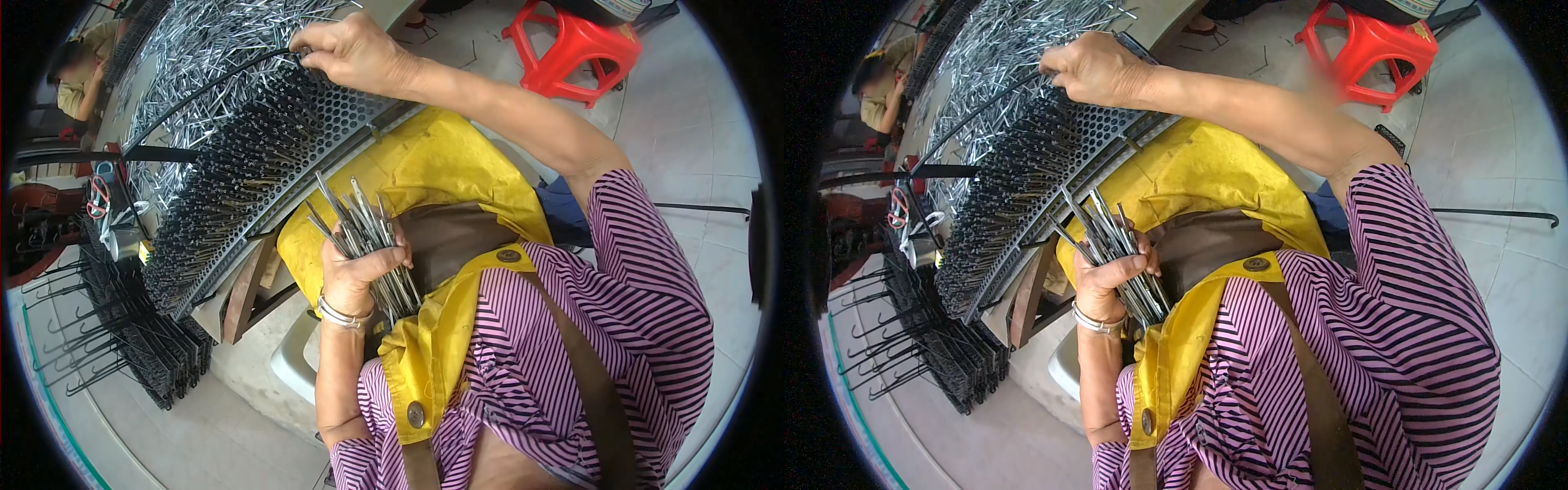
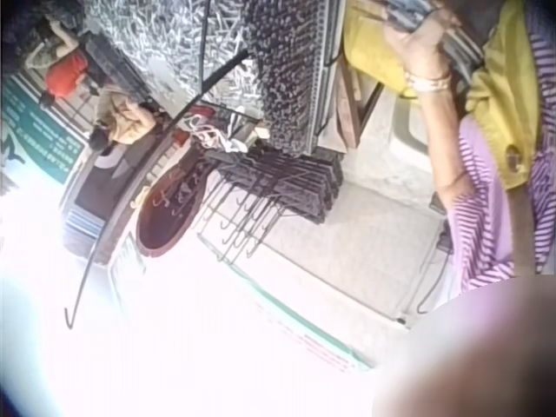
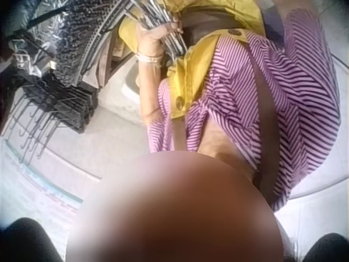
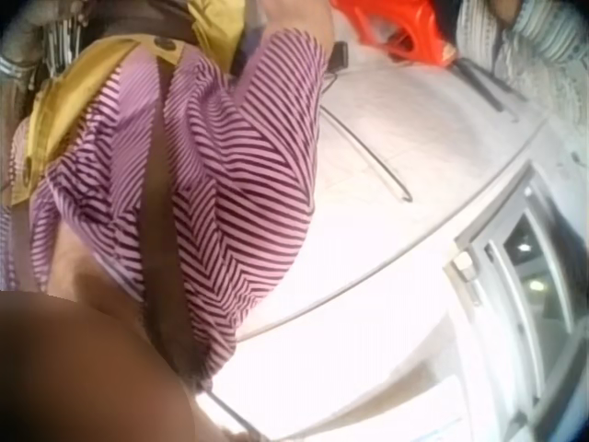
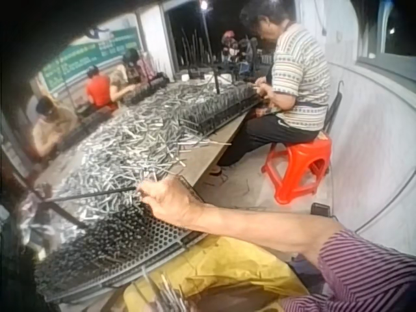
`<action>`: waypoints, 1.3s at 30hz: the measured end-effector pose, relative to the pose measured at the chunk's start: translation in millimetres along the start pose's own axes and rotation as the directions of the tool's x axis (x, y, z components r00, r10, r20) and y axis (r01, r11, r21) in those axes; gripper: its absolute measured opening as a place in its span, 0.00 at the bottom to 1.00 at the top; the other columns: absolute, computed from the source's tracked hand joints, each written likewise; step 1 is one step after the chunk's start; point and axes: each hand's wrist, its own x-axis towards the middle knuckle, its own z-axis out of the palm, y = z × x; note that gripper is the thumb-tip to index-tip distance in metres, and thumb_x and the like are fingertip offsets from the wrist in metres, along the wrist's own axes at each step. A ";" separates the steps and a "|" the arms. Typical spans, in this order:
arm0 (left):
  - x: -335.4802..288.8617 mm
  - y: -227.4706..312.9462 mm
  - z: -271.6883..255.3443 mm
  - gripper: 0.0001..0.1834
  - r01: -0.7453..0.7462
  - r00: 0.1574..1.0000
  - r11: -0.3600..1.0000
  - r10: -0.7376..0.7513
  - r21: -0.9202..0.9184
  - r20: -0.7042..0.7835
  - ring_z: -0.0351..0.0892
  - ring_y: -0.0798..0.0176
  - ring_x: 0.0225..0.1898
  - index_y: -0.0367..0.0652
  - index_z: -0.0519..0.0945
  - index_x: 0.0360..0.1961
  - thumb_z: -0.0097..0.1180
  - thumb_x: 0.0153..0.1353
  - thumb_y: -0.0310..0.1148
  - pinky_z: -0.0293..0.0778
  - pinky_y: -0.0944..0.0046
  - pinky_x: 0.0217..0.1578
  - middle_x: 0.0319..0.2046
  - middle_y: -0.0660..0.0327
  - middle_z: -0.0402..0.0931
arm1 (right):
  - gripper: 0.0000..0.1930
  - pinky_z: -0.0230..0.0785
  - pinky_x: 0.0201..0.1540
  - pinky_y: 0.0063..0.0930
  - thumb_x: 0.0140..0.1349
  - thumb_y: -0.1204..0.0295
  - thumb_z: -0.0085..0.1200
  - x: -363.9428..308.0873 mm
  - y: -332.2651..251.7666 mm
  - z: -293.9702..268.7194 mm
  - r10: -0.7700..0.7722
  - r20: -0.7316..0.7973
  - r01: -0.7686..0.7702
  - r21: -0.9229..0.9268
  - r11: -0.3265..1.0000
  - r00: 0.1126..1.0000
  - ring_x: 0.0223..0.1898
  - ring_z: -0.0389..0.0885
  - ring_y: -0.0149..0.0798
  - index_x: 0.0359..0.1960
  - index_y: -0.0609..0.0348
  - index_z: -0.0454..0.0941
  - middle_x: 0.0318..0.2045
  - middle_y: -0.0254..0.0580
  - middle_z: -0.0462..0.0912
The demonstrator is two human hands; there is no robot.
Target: Sorting through a pile of metal pins and inserting them individually into a grid-like perforated tray.
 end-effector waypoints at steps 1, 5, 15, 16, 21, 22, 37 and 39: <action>0.1 -0.2 0.0 0.19 0.001 1.000 1.000 -0.001 -0.001 0.000 0.74 0.63 0.21 0.35 0.70 0.32 0.57 0.33 0.15 0.72 0.66 0.25 0.22 0.57 0.73 | 0.08 0.72 0.28 0.29 0.49 0.76 0.52 -0.5 0.6 0.3 -0.069 0.072 0.073 -0.059 0.996 0.995 0.24 0.79 0.43 0.32 0.60 0.76 0.24 0.46 0.79; 0.8 -1.8 -1.1 0.19 -0.008 1.000 1.000 0.008 -0.018 0.001 0.74 0.62 0.21 0.35 0.70 0.32 0.56 0.33 0.14 0.72 0.65 0.25 0.22 0.57 0.72 | 0.07 0.70 0.29 0.31 0.46 0.78 0.51 1.0 0.3 2.4 -0.112 0.270 0.176 -0.226 0.958 0.956 0.25 0.76 0.45 0.29 0.58 0.75 0.24 0.42 0.78; -1.0 -2.9 -3.4 0.18 -0.037 0.999 0.999 0.037 -0.012 0.020 0.74 0.61 0.21 0.35 0.70 0.30 0.57 0.32 0.15 0.72 0.65 0.24 0.22 0.57 0.72 | 0.06 0.69 0.32 0.33 0.38 0.81 0.51 -5.2 -13.1 8.5 -0.206 0.328 0.339 -0.423 0.840 0.922 0.26 0.73 0.43 0.21 0.62 0.68 0.20 0.41 0.73; -1.2 -3.6 -4.1 0.18 -0.037 0.999 0.999 0.037 -0.012 0.018 0.74 0.61 0.21 0.35 0.70 0.30 0.57 0.32 0.15 0.72 0.65 0.24 0.22 0.57 0.72 | 0.07 0.69 0.32 0.33 0.38 0.81 0.51 -4.2 -13.7 8.5 -0.187 0.330 0.325 -0.432 0.841 0.925 0.27 0.73 0.42 0.22 0.62 0.68 0.20 0.41 0.73; -0.5 -3.7 -5.6 0.18 -0.042 0.998 0.998 0.044 -0.042 0.046 0.74 0.60 0.21 0.35 0.70 0.30 0.57 0.32 0.17 0.72 0.64 0.24 0.22 0.57 0.72 | 0.11 0.69 0.31 0.32 0.37 0.81 0.51 -8.4 -7.0 6.9 -0.262 0.184 0.316 -0.411 0.855 0.947 0.26 0.73 0.43 0.27 0.63 0.72 0.21 0.41 0.73; -0.6 -4.6 -6.9 0.18 -0.041 0.998 0.998 0.043 -0.044 0.044 0.74 0.60 0.21 0.35 0.70 0.30 0.57 0.32 0.17 0.72 0.64 0.24 0.22 0.57 0.72 | 0.11 0.69 0.31 0.32 0.37 0.81 0.51 -9.2 -6.2 7.7 -0.262 0.186 0.317 -0.409 0.856 0.947 0.26 0.73 0.43 0.27 0.63 0.72 0.21 0.41 0.73; -1.1 -6.1 -10.4 0.24 -0.034 0.996 0.997 0.039 -0.064 0.083 0.71 0.56 0.21 0.36 0.68 0.38 0.57 0.33 0.18 0.71 0.60 0.25 0.22 0.55 0.70 | 0.11 0.63 0.22 0.16 0.49 0.71 0.58 -61.1 -88.3 -32.7 0.322 0.729 -0.700 0.294 0.651 0.605 0.20 0.70 0.20 0.26 0.69 0.75 0.17 0.34 0.76; -3.0 -3.2 -4.2 0.19 -0.035 0.999 0.999 0.036 -0.019 0.038 0.74 0.60 0.22 0.32 0.71 0.32 0.56 0.32 0.18 0.73 0.64 0.26 0.23 0.55 0.73 | 0.09 0.62 0.22 0.16 0.49 0.73 0.57 -67.6 -85.8 -31.9 0.328 0.690 -0.690 0.342 0.638 0.645 0.20 0.70 0.20 0.25 0.69 0.75 0.17 0.34 0.76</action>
